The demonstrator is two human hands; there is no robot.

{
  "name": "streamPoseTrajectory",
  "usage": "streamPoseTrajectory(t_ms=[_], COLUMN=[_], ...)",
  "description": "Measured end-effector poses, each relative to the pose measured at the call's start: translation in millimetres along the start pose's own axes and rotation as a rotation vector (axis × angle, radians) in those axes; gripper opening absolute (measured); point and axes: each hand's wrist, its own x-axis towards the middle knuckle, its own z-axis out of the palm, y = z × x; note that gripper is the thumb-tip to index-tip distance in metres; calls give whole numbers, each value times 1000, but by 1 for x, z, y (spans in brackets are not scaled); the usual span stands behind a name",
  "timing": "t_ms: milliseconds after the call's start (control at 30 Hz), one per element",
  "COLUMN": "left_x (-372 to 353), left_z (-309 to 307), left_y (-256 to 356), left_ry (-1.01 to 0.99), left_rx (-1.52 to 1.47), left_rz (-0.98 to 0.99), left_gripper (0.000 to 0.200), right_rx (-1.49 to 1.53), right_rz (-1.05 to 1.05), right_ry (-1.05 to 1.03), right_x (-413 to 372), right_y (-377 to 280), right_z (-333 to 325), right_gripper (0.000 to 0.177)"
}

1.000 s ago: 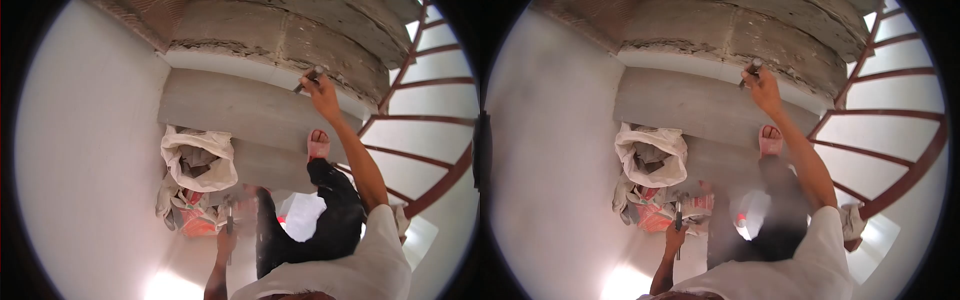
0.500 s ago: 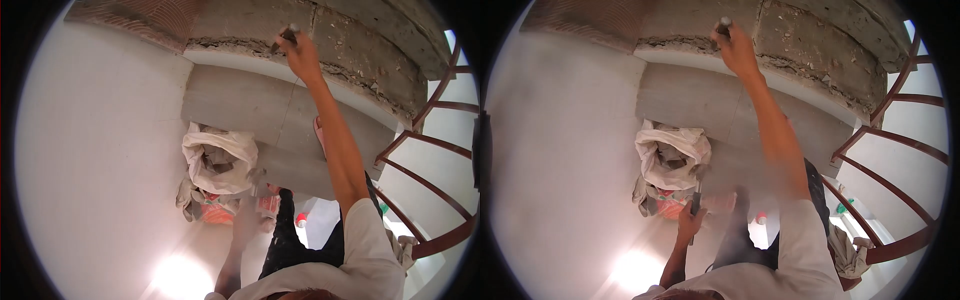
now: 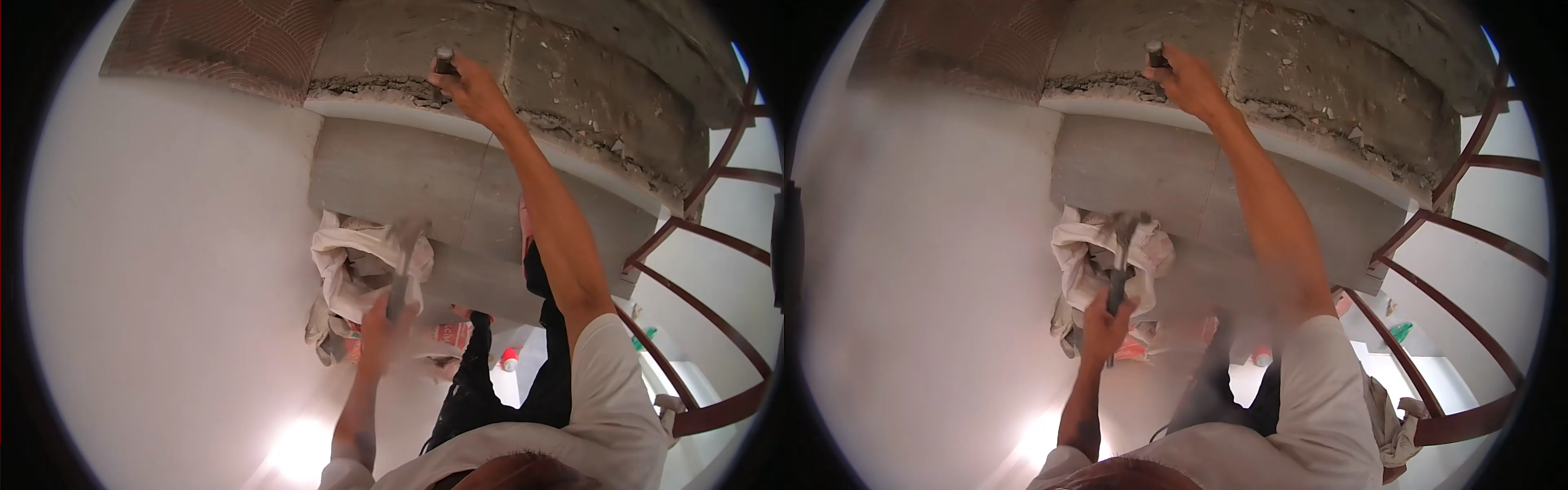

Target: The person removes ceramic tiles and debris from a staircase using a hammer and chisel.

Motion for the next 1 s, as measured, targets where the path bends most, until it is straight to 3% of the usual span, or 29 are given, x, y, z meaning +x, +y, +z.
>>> streamPoseTrajectory(t_ms=[100,233,333,400,433,500,633,700,733,800,867,933,1000], left_x=[32,70,87,95,101,114,142,152,150,142,109,93,78], left_z=[-21,-46,-57,-54,-50,-44,-48,-59,-66,-83,-94,-101,-101], left_y=[53,103,141,163,168,179,193,199,204,227,272,297,327], left_ry=[24,41,129,206,215,241,192,164,146,110,106,298,421], left_rx=[4,-20,42,53,56,61,376,555,520,454,215,19,-236], left_rz=[93,206,348,403,403,417,408,420,392,345,305,625,904], left_gripper=[31,26,27,30,31,34,38,39,39,40,33,29,30], right_rx=[76,225,124,158,173,165,22,134,186,179,186,215,209], right_rz=[8,25,8,-108,-162,-41,107,109,113,178,182,132,126], right_ry=[-31,69,-9,89,137,24,-240,-125,-71,-172,-177,-95,-148], right_x=[-1,-5,-1,3,3,1,4,-5,-11,-14,-15,-17,-19], right_y=[5,0,-1,7,13,11,6,8,8,0,-3,0,-4], right_z=[-6,-4,-10,-1,3,-7,-15,-12,-11,-18,-21,-14,-19], right_gripper=[30,31,31,32,32,33,37,40,41,42,43,42,41])
